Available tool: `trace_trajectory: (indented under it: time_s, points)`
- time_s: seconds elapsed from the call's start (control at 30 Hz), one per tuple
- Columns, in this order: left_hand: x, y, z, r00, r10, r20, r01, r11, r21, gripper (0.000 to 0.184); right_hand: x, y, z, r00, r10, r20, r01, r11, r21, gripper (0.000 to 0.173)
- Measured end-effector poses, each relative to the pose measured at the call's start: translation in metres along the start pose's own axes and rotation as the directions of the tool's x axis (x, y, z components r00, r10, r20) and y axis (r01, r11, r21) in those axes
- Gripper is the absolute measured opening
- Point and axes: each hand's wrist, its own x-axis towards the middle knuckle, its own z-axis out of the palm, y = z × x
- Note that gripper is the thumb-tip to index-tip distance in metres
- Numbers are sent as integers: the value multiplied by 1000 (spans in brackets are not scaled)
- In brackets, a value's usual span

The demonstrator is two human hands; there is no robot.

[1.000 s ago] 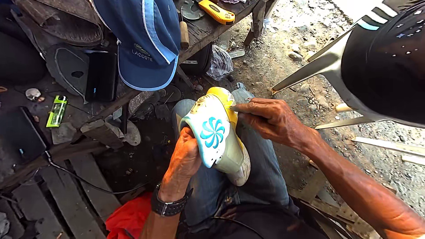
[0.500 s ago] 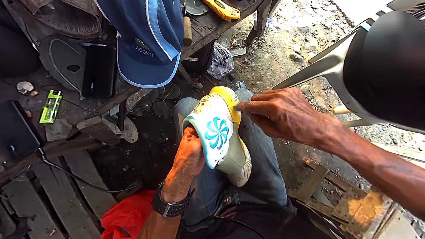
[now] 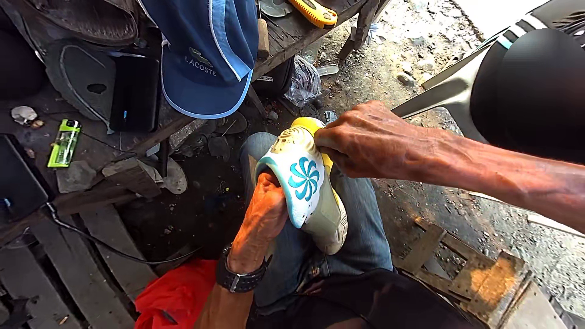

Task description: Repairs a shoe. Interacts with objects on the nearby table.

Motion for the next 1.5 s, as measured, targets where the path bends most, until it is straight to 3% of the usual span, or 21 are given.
trace_trajectory:
  time_s: [0.07,0.13,0.23,0.33,0.37,0.43,0.5,0.57,0.6,0.67,0.73,0.77,0.87,0.97,1.17,1.5]
  points:
    - [-3,4,-1,999,7,37,-11,994,106,29,-7,1,6,996,-52,-69,49,998,-46,8]
    - [-8,13,-2,996,8,86,-39,930,365,21,-14,0,7,992,-71,-108,58,992,-115,7]
    - [-25,21,-10,992,74,103,-124,729,673,19,-25,-1,13,988,-79,-132,58,987,-150,11]
    - [-36,33,-25,941,287,177,-309,520,796,10,-29,5,19,970,-110,-215,83,988,-131,12]
    - [-37,40,-33,918,320,233,-377,528,761,8,-29,6,20,968,-110,-227,83,989,-125,13]
    - [-38,52,-44,884,325,338,-466,688,557,7,-29,7,21,965,-109,-240,82,990,-118,13]
    - [-37,52,-43,847,297,442,-408,895,180,11,-28,8,22,963,-107,-247,80,990,-117,15]
    - [-32,41,-39,821,267,505,-258,962,-89,13,-28,7,23,965,-92,-244,66,991,-112,19]
    - [-29,36,-40,836,248,490,-237,968,-85,13,-28,6,23,970,-77,-230,55,993,-101,20]
    - [-20,34,-40,901,202,384,-304,926,225,11,-29,5,20,977,-57,-204,42,996,-78,20]
    - [-17,33,-24,952,138,272,-266,813,518,14,-26,6,17,973,-67,-221,48,995,-90,17]
    - [-15,31,-15,968,108,227,-222,789,573,15,-25,6,15,975,-65,-213,48,995,-86,16]
    - [-6,17,4,990,130,55,-138,807,574,11,-24,4,8,987,-61,-151,51,997,-64,17]
    - [-3,4,14,967,253,-35,-195,821,537,13,-23,6,6,989,-74,-126,66,996,-60,18]
    - [0,-7,25,915,388,-113,-322,869,377,30,-17,13,3,991,-108,-74,107,994,-12,20]
    - [2,-17,18,921,379,-94,-324,877,354,25,-16,11,-4,997,-80,9,80,997,10,21]
